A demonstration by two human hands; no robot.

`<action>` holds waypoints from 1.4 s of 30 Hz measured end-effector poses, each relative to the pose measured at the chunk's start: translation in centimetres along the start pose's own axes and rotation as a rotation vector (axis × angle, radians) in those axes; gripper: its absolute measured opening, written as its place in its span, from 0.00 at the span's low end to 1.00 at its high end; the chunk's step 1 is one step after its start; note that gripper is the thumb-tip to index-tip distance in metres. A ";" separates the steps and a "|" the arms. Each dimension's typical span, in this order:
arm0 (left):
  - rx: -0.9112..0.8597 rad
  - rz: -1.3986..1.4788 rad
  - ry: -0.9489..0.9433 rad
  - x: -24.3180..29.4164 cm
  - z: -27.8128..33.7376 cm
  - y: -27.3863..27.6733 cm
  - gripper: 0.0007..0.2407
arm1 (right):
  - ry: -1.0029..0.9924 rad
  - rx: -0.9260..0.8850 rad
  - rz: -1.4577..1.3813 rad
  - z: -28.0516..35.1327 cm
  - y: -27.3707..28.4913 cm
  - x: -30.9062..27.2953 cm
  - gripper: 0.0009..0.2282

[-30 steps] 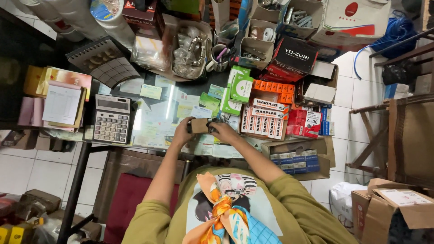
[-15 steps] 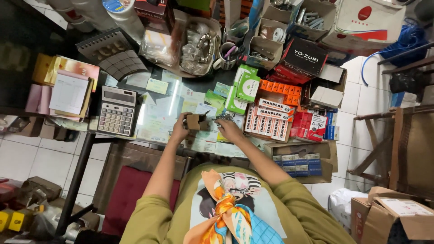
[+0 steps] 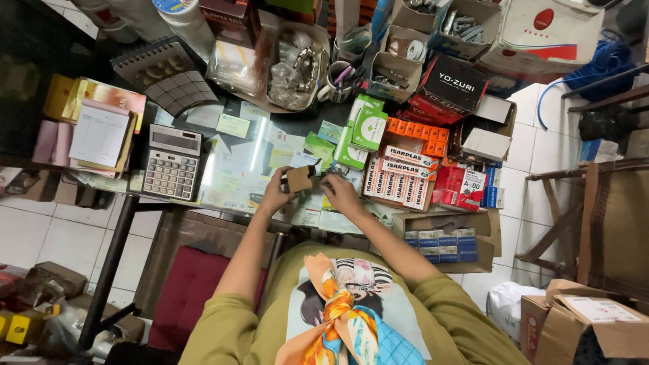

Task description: The person is cleaning small boxes of merchandise by wiping them with a cloth at a service counter.

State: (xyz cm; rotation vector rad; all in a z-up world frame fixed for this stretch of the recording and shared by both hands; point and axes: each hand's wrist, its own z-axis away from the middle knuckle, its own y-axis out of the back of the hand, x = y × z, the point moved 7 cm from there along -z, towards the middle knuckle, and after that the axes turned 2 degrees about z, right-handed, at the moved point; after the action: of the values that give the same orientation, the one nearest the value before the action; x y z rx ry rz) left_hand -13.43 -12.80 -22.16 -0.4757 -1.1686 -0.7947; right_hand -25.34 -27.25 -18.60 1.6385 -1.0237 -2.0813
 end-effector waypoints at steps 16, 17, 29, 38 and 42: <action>-0.010 -0.447 -0.063 4.7 0.1 -3.9 0.31 | -0.122 -0.228 0.171 4.0 -3.4 4.0 0.15; 0.039 -0.286 -0.040 4.0 0.1 -3.1 0.30 | -0.122 -0.219 0.142 4.1 -3.3 3.9 0.14; -0.028 0.242 0.068 4.8 2.7 -4.0 0.30 | -0.052 0.066 -0.247 0.5 -2.3 5.6 0.08; -0.057 0.302 0.131 3.5 2.5 -6.2 0.30 | -0.203 -0.043 -0.228 1.0 0.2 1.0 0.15; -0.019 0.281 0.147 3.6 3.1 -6.4 0.30 | -0.234 -0.025 -0.382 2.0 3.2 -2.8 0.17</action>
State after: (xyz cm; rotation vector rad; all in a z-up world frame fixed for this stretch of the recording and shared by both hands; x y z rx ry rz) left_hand -19.61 -15.84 -18.11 -0.5733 -0.9336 -0.5879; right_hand -26.95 -27.01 -14.17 1.7167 -0.7915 -2.5711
